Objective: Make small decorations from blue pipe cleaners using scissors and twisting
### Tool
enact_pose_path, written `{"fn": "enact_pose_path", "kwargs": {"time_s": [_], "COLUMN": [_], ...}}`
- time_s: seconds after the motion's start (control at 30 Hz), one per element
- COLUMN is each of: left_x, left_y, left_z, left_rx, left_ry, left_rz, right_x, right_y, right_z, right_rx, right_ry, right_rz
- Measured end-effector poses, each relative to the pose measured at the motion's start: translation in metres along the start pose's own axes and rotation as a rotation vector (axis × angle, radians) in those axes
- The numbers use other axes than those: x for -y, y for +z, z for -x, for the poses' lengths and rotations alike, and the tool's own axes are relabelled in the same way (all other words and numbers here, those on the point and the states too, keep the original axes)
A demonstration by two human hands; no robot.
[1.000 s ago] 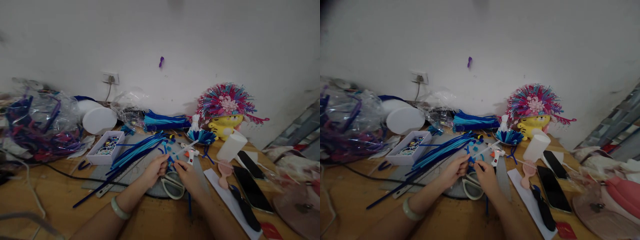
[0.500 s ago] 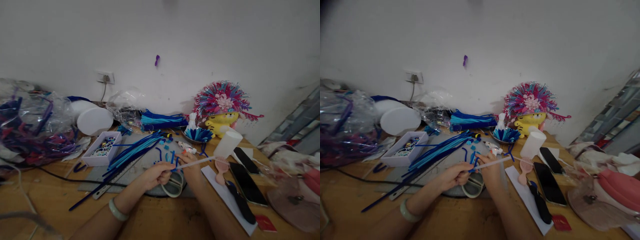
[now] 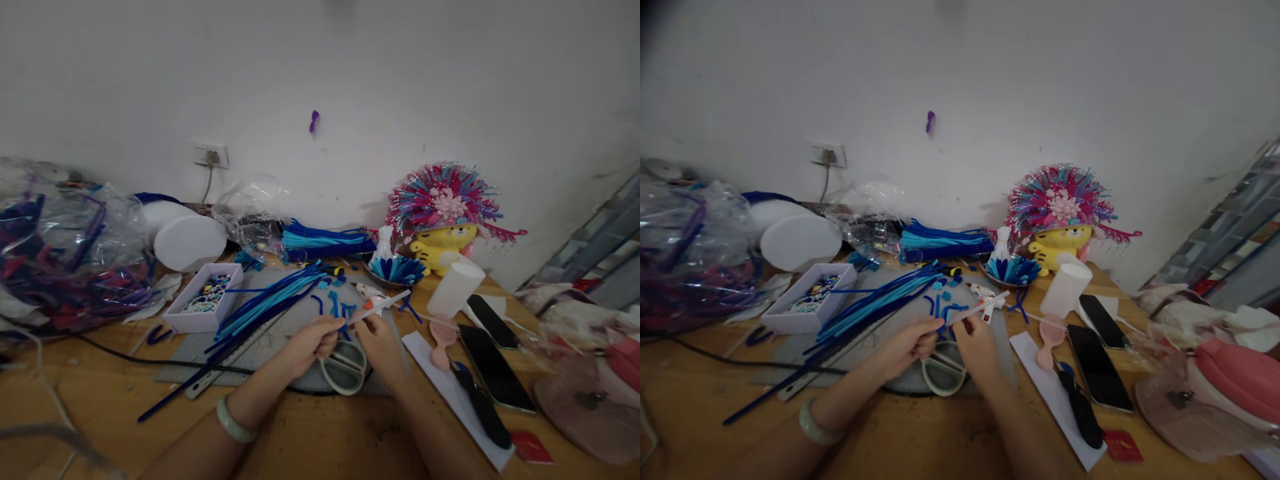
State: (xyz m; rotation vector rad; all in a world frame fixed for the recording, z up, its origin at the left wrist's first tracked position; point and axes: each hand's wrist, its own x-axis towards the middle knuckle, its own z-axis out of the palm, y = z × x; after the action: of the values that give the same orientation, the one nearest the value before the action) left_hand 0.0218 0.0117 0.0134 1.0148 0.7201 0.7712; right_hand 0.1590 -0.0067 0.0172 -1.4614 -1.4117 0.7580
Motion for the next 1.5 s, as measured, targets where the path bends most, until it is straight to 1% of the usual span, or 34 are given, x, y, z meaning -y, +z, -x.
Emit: {"fn": "enact_pose_path", "kwargs": {"time_s": [0.07,0.13,0.2,0.23,0.3,0.37,0.43,0.53,0.6,0.67,0.73,0.87,0.93,1.03,1.13,1.2,1.27,1.37,1.5], "left_x": [-0.002,-0.002,-0.002,-0.001,0.0,0.0,0.0,0.0,0.001,0.002,0.001,-0.002,-0.003,-0.002,-0.002,-0.002,-0.002,-0.002,-0.004], "left_y": [0.001,0.0,-0.003,-0.004,-0.007,-0.009,-0.012,-0.015,-0.016,-0.016,-0.015,-0.01,-0.008,-0.006,-0.007,-0.008,-0.009,-0.01,-0.01], "left_z": [0.001,0.001,0.003,0.003,0.005,0.005,0.006,0.005,0.004,0.003,0.001,-0.001,-0.002,-0.002,-0.002,-0.002,-0.001,-0.001,0.0], "left_rx": [-0.112,-0.227,-0.279,-0.279,-0.248,-0.193,-0.14,-0.101,-0.107,-0.129,-0.136,-0.16,-0.168,-0.102,-0.03,0.012,0.053,0.09,0.126], "left_ry": [0.129,0.286,0.395,0.425,0.47,0.531,0.597,0.628,0.597,0.532,0.458,0.346,0.265,0.121,0.008,-0.031,-0.046,-0.065,-0.101], "left_rz": [-0.152,-0.341,-0.535,-0.624,-0.777,-0.892,-0.975,-1.003,-0.955,-0.872,-0.737,-0.355,-0.203,-0.046,0.09,0.149,0.165,0.157,0.168], "right_x": [0.004,0.007,0.01,0.01,0.009,0.006,0.003,0.0,0.001,0.002,0.005,0.007,0.006,0.002,0.001,0.001,0.003,0.005,0.007], "right_y": [0.0,-0.001,-0.001,-0.001,0.0,0.001,0.001,0.0,-0.002,-0.003,-0.004,-0.004,-0.005,-0.007,-0.01,-0.011,-0.012,-0.012,-0.011], "right_z": [0.001,0.002,0.003,0.003,0.004,0.004,0.005,0.004,0.003,0.003,0.003,0.003,0.002,-0.001,-0.004,-0.004,-0.004,-0.002,0.002], "right_rx": [0.048,0.124,0.234,0.287,0.373,0.419,0.433,0.489,0.531,0.55,0.553,0.489,0.456,0.421,0.326,0.269,0.256,0.238,0.143], "right_ry": [0.062,0.155,0.3,0.377,0.476,0.504,0.521,0.564,0.572,0.546,0.489,0.33,0.256,0.149,-0.019,-0.145,-0.227,-0.291,-0.336], "right_rz": [-0.102,-0.308,-0.534,-0.605,-0.637,-0.61,-0.6,-0.631,-0.65,-0.636,-0.602,-0.51,-0.431,-0.26,-0.029,0.099,0.168,0.2,0.2]}}
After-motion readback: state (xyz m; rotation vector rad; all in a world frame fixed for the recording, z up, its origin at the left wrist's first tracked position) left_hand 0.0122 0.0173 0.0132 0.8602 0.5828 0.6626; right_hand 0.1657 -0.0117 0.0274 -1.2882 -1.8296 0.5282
